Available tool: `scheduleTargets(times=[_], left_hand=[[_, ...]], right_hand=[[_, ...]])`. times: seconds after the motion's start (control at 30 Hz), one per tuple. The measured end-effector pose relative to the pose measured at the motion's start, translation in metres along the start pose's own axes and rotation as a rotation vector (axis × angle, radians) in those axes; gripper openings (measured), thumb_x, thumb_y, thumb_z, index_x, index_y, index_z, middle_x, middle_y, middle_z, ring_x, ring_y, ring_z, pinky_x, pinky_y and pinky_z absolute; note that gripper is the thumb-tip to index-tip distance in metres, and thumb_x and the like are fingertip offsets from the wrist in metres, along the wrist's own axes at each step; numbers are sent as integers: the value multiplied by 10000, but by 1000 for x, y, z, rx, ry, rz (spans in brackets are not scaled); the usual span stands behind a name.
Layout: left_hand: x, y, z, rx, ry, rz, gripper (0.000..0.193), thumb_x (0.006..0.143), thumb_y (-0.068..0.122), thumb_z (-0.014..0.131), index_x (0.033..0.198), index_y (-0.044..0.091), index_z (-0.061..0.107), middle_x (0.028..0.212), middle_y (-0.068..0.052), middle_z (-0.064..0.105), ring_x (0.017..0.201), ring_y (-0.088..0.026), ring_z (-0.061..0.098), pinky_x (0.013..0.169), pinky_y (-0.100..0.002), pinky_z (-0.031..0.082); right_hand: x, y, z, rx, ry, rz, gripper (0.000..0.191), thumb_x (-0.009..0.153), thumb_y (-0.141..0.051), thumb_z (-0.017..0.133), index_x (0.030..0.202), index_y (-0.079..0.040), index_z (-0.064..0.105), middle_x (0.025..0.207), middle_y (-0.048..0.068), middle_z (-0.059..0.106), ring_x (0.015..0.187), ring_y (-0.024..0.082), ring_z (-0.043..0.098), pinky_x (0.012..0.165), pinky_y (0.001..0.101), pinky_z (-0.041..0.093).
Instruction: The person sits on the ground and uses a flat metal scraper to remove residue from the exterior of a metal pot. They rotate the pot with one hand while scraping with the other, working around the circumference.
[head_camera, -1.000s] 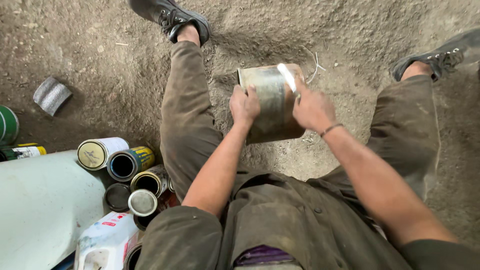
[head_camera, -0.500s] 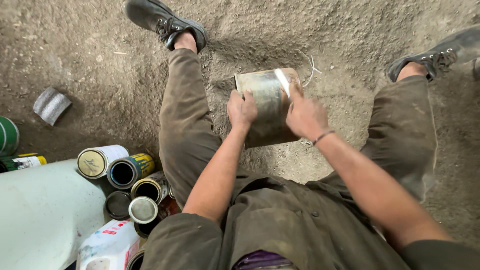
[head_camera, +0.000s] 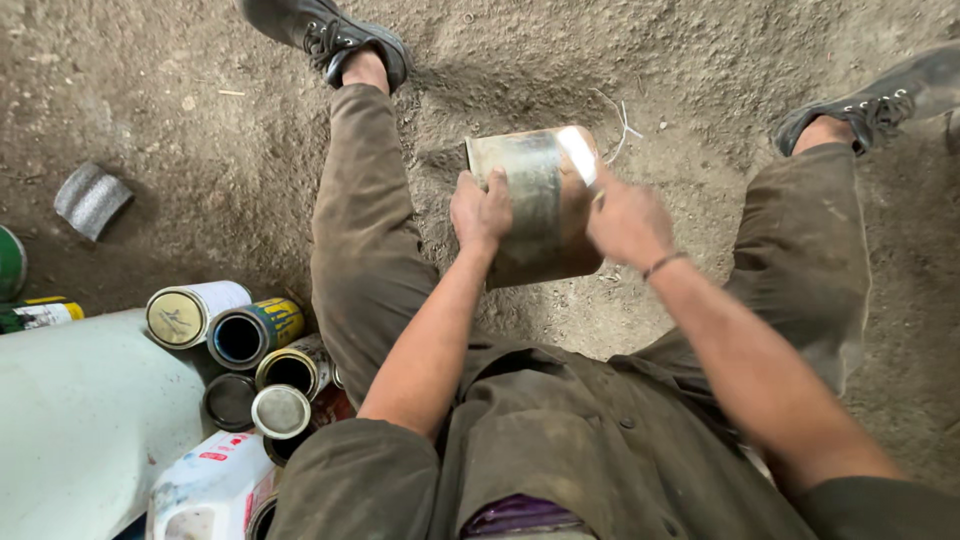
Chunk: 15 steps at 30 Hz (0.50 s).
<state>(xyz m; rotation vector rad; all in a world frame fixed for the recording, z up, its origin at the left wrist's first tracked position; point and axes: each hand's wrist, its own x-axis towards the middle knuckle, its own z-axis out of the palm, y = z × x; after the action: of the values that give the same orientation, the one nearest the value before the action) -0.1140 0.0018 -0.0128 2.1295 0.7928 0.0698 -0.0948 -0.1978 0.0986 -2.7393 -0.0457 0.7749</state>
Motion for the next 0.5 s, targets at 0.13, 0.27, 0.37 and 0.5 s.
scheduleTargets(times=[0.13, 0.27, 0.37, 0.5], left_hand=[[2, 3, -1, -10, -4, -30, 548, 887, 508, 625, 1029, -21, 644, 1011, -323, 698, 994, -506, 658, 894, -550, 499], [1, 7, -2, 1, 3, -27, 547, 889, 508, 631, 1023, -22, 644, 1016, -321, 697, 995, -503, 660, 894, -548, 501], [1, 8, -2, -6, 10, 0, 539, 896, 491, 631, 1042, -28, 642, 1018, -333, 692, 998, -519, 650, 900, -556, 497], [4, 9, -2, -1, -4, -25, 538, 883, 487, 637, 1025, -32, 643, 1008, -333, 692, 987, -517, 654, 893, -552, 502]], right_hand=[[2, -1, -3, -64, 201, -127, 583, 964, -196, 507, 1538, -114, 450, 808, 223, 699, 765, 402, 690, 726, 522, 568], [2, -1, -3, -86, -7, -13, 598, 1016, -216, 440, 1608, -179, 361, 805, 222, 718, 770, 405, 720, 725, 523, 593], [2, 4, -3, -78, 101, -77, 565, 1007, -211, 485, 1565, -151, 423, 836, 231, 706, 802, 433, 712, 758, 545, 575], [1, 12, -4, -58, 211, -118, 568, 961, -217, 545, 1522, -167, 471, 841, 238, 697, 821, 457, 693, 775, 562, 556]])
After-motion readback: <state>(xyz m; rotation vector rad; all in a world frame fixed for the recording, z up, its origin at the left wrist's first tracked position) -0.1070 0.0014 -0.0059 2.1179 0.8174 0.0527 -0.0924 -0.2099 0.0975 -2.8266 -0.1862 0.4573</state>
